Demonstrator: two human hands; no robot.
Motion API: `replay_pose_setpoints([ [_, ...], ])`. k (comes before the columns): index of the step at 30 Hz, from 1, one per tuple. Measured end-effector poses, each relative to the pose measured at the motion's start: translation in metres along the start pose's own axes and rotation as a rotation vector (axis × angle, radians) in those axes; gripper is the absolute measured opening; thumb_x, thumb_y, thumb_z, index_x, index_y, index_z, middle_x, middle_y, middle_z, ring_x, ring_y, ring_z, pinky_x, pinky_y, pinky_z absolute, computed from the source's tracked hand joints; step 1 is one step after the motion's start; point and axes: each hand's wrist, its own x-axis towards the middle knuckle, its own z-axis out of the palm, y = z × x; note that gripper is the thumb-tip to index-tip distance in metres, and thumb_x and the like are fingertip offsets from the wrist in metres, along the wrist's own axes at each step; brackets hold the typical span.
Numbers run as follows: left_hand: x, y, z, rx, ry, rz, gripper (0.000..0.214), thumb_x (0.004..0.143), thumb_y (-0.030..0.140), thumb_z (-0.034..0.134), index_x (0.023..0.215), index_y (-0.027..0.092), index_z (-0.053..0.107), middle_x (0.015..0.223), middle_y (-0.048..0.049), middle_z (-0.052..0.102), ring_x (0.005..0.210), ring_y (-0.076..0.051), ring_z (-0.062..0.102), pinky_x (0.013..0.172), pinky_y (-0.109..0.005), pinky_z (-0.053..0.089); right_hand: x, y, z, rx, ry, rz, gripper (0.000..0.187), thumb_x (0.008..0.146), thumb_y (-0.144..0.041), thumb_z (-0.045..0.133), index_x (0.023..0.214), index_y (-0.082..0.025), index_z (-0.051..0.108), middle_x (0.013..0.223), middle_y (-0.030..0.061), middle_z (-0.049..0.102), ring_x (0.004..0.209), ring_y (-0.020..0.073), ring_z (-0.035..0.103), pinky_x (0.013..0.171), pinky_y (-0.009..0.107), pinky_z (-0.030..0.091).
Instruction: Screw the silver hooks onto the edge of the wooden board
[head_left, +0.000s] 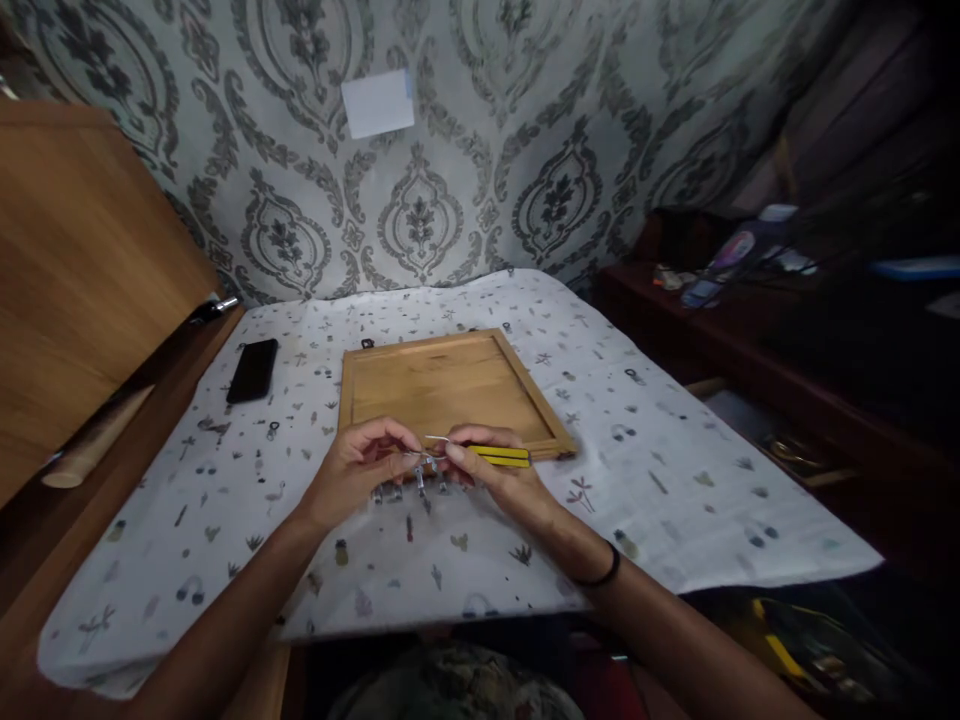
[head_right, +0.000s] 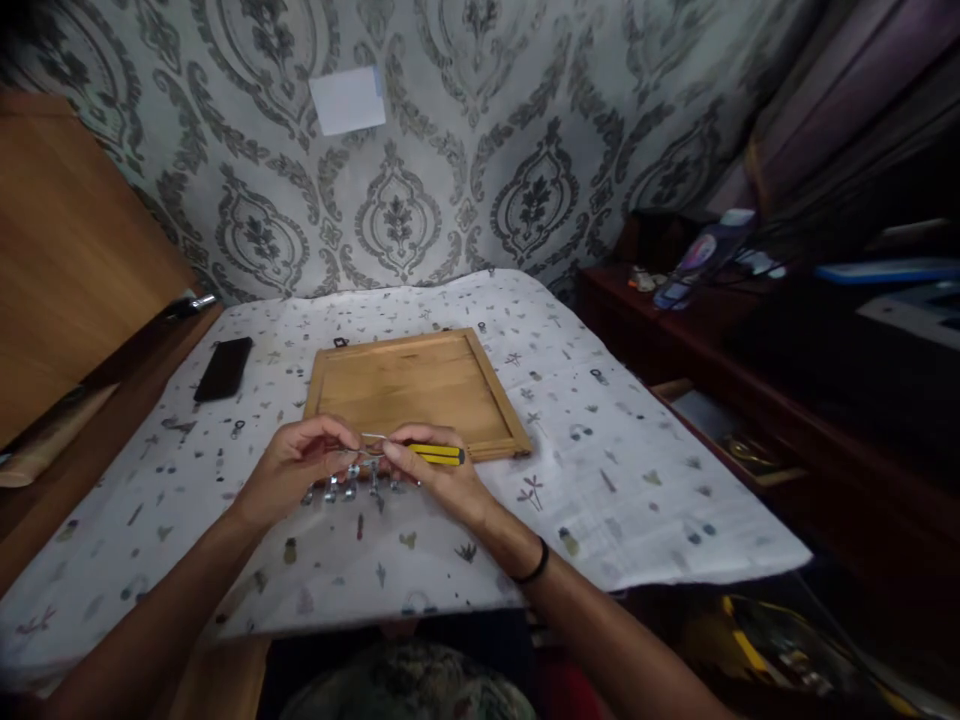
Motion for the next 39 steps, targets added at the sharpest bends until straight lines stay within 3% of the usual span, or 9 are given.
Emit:
replay_pose_setpoints([
  [6,0.007,0.003,0.017,-0.049,-0.073,-0.014,0.021,0.080,0.027,0.085,0.093,0.016,0.073,0.082,-0.0010,0.073,0.068,-0.010,0.065,0.058,-0.017,0.052,-0.020,-0.014,-0.015,-0.103,0.076,-0.033,0.036,0.081,-0.053,0.083,0.077,-0.019,0.072,0.066,0.0001,0.068,0.056,0.0115,0.058,0.055,0.024,0.049],
  [12,0.010,-0.004,0.036,-0.174,-0.103,-0.145,0.035,0.080,0.036,0.086,0.102,0.015,0.069,0.091,-0.0059,0.076,0.076,-0.015,0.073,0.059,-0.020,0.056,-0.052,-0.013,-0.027,-0.470,0.183,-0.376,0.010,0.096,-0.029,0.072,0.091,-0.021,0.075,0.083,0.0025,0.076,0.072,0.0148,0.070,0.068,0.025,0.056],
  [15,0.009,-0.007,0.040,-0.160,-0.121,-0.216,0.036,0.083,0.042,0.082,0.102,0.014,0.069,0.087,-0.0065,0.075,0.079,-0.018,0.074,0.062,-0.023,0.058,-0.063,-0.004,-0.027,-0.638,0.209,-0.543,0.008,0.099,-0.019,0.066,0.097,-0.020,0.074,0.084,0.0031,0.076,0.072,0.0147,0.070,0.068,0.025,0.057],
  [18,0.009,-0.009,0.043,-0.047,-0.156,-0.228,0.033,0.081,0.036,0.083,0.102,0.015,0.070,0.089,-0.0064,0.076,0.076,-0.016,0.071,0.065,-0.025,0.058,-0.073,0.005,-0.024,-0.716,0.230,-0.652,0.010,0.100,-0.015,0.064,0.103,-0.020,0.072,0.082,0.0036,0.075,0.070,0.0151,0.069,0.064,0.025,0.056],
  [27,0.032,-0.006,0.054,0.282,-0.281,-0.106,0.019,0.083,0.030,0.073,0.096,0.017,0.069,0.078,-0.0015,0.071,0.071,-0.013,0.063,0.065,-0.024,0.047,-0.092,0.016,-0.028,-0.788,0.316,-0.561,0.009,0.103,-0.022,0.064,0.100,-0.021,0.073,0.080,0.0038,0.072,0.070,0.0165,0.069,0.060,0.027,0.055],
  [31,0.056,-0.011,0.060,0.331,-0.331,-0.110,0.015,0.080,0.028,0.072,0.088,0.016,0.068,0.080,-0.0026,0.072,0.071,-0.013,0.063,0.066,-0.024,0.046,-0.090,0.015,-0.037,-1.027,0.350,-0.524,0.016,0.105,-0.026,0.060,0.104,-0.021,0.075,0.086,0.0065,0.071,0.077,0.0189,0.067,0.067,0.031,0.054],
  [36,0.079,-0.024,0.060,0.330,-0.307,-0.154,0.011,0.078,0.025,0.071,0.085,0.016,0.068,0.077,-0.0024,0.072,0.067,-0.014,0.063,0.064,-0.024,0.045,-0.087,0.015,-0.047,-1.362,0.522,-0.562,0.017,0.105,-0.027,0.059,0.103,-0.022,0.076,0.118,0.0125,0.073,0.106,0.0306,0.060,0.086,0.045,0.049],
  [39,0.085,-0.033,0.060,0.324,-0.273,-0.193,0.014,0.077,0.026,0.074,0.083,0.016,0.069,0.077,-0.0036,0.074,0.067,-0.014,0.064,0.063,-0.024,0.045,-0.087,0.015,-0.050,-1.364,0.425,-0.537,0.021,0.107,-0.019,0.051,0.111,-0.019,0.072,0.101,0.0115,0.074,0.095,0.0257,0.063,0.081,0.039,0.050],
])
